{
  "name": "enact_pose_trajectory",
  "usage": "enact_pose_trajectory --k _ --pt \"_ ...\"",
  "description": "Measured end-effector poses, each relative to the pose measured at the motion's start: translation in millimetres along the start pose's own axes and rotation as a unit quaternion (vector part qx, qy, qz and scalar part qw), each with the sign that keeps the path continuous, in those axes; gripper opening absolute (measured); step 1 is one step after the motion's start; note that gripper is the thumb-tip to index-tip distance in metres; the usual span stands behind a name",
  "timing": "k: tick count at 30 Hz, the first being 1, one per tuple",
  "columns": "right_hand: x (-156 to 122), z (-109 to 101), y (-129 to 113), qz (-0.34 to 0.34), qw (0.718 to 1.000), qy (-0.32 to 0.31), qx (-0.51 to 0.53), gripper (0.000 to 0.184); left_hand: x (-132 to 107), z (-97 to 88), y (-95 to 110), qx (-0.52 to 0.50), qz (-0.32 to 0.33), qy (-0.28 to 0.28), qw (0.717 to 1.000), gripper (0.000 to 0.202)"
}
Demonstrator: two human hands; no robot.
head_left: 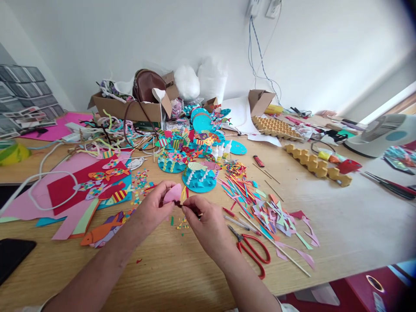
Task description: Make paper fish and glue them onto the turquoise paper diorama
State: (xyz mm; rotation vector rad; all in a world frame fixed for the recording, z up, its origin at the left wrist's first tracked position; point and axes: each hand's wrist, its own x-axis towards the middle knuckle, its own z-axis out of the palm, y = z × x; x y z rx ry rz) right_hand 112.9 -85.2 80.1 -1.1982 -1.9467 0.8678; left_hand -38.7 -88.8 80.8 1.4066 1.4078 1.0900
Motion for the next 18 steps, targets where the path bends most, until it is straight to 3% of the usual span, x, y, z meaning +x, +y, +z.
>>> enact_pose_trajectory --k 3,6,8,12,15,18 --pt "0.7 1.0 4.6 0.024 0.998 0.003 0.053 0.009 -2.2 -7.3 7.6 -0.027 -0.005 -0.048 0.998 0.026" --pt "2.5 3.4 13.4 0.064 0.975 0.003 0.211 0.007 -6.9 -21.4 15.0 -0.072 -0.019 -0.057 0.996 0.033" --pt "3.9 6.1 19.2 0.088 0.929 -0.005 0.36 0.012 -9.8 -30.3 14.4 -0.102 -0.015 -0.023 0.994 0.038" --pt "7.0 14.6 25.6 0.127 0.791 -0.031 0.598 0.023 -12.3 -30.6 -0.7 -0.137 -0.026 0.06 0.988 0.034" --pt "9.3 21.9 26.6 0.148 0.709 -0.054 0.688 0.026 -13.9 -13.6 -11.7 -0.116 -0.055 0.028 0.991 0.028" --pt "11.2 27.7 26.9 0.151 0.676 -0.07 0.718 0.025 -17.4 5.7 -13.5 -0.152 -0.052 -0.003 0.987 0.028"
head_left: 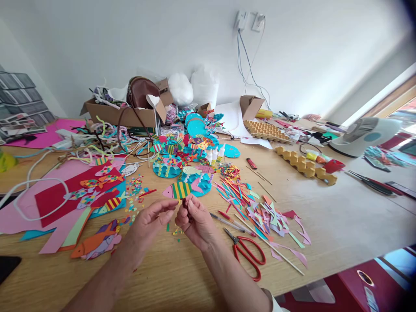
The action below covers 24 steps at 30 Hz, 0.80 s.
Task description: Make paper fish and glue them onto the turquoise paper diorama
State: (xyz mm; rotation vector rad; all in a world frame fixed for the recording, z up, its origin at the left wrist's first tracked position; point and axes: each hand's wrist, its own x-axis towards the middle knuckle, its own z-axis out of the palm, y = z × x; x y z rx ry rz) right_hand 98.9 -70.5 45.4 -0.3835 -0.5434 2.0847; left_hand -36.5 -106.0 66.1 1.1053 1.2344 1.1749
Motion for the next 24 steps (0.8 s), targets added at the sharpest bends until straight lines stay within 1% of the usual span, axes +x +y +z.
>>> enact_pose_trajectory --k 3,6,10,14,18,22,24 --pt "3.0 -0.3 3.3 0.007 1.0 -0.008 0.006 0.025 -3.0 12.8 -1.0 -0.057 0.011 0.007 0.998 0.027" --pt "6.1 0.3 6.5 0.001 1.0 -0.001 -0.001 0.027 -3.0 19.7 -2.4 -0.096 0.008 0.013 0.995 0.026" --pt "11.0 2.4 12.3 -0.028 0.999 0.017 -0.029 0.03 0.9 24.8 -6.5 -0.156 0.025 0.04 0.987 0.02" --pt "12.3 4.3 16.7 -0.038 0.996 0.027 -0.069 0.029 5.0 25.6 -4.2 -0.223 0.027 0.071 0.972 0.013" --pt "4.9 4.0 15.2 -0.029 0.989 0.026 -0.14 0.027 9.0 18.8 1.0 -0.228 0.036 0.086 0.969 0.014" --pt "-2.4 1.7 12.3 -0.049 0.97 0.061 -0.229 0.024 12.2 11.0 1.9 -0.192 0.059 0.122 0.972 0.014" --pt "-2.5 1.4 12.4 -0.064 0.964 0.074 -0.248 0.024 12.3 10.2 2.1 -0.165 0.058 0.118 0.977 0.015"
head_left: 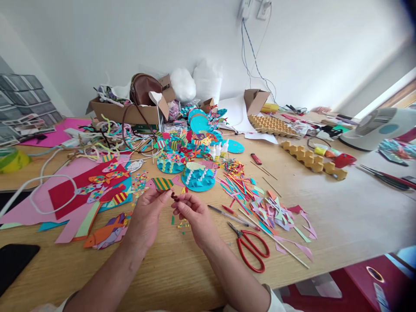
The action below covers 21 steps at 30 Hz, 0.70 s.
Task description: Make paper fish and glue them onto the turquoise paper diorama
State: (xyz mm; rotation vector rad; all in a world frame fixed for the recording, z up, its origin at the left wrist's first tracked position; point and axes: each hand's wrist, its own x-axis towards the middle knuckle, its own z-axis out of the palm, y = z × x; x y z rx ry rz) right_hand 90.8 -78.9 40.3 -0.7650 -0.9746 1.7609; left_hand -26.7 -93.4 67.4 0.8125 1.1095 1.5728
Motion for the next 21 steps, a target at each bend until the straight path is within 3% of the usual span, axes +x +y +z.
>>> enact_pose_trajectory --k 7,21 --pt "3.4 4.2 -2.8 0.004 0.998 0.0 0.061 0.021 -4.1 1.0 -2.7 0.055 -0.011 -0.055 0.997 0.024" --pt "5.5 5.1 -3.7 0.042 0.993 -0.032 0.109 0.023 -2.5 1.8 1.6 0.088 0.0 -0.067 0.994 0.011"
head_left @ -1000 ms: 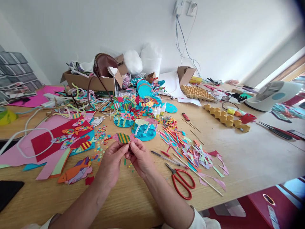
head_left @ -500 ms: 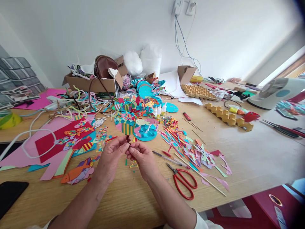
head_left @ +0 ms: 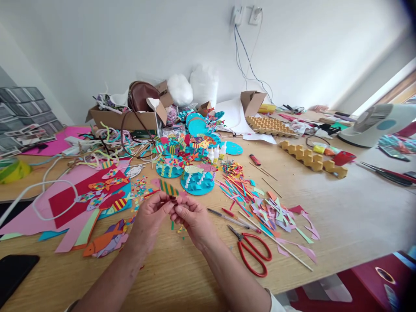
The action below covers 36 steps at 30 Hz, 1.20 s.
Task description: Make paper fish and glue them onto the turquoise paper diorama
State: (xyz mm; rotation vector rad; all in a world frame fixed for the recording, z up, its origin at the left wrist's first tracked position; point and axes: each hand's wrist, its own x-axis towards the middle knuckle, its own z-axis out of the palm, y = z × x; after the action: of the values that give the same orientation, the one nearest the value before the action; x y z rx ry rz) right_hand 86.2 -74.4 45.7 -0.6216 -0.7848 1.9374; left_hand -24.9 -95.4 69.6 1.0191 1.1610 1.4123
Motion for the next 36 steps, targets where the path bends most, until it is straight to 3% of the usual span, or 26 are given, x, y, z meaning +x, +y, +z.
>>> enact_pose_trajectory --k 6,12,19,24,31,36 --pt "3.5 -0.9 2.6 0.003 0.999 0.017 -0.031 0.024 0.6 3.2 -3.0 -0.006 -0.007 0.017 1.0 0.013" --pt "3.5 -2.3 -1.1 -0.014 0.996 0.019 -0.084 0.023 1.5 0.1 -0.8 0.044 0.001 -0.009 0.999 0.012" --pt "3.4 0.3 -3.7 0.043 0.994 0.044 -0.089 0.024 7.7 -13.3 -17.4 0.141 0.022 0.016 0.99 0.009" --pt "2.6 0.4 -1.5 0.066 0.994 0.05 -0.078 0.026 8.5 -13.0 -21.9 0.099 -0.01 0.053 0.994 0.014" --pt "0.0 0.4 -1.1 0.082 0.988 0.044 -0.123 0.021 5.1 -15.5 -25.6 0.073 -0.032 0.052 0.995 0.013" --pt "0.2 -3.9 -3.9 0.125 0.98 0.04 -0.148 0.011 4.6 -15.0 -26.0 0.026 -0.105 0.052 0.993 0.017"
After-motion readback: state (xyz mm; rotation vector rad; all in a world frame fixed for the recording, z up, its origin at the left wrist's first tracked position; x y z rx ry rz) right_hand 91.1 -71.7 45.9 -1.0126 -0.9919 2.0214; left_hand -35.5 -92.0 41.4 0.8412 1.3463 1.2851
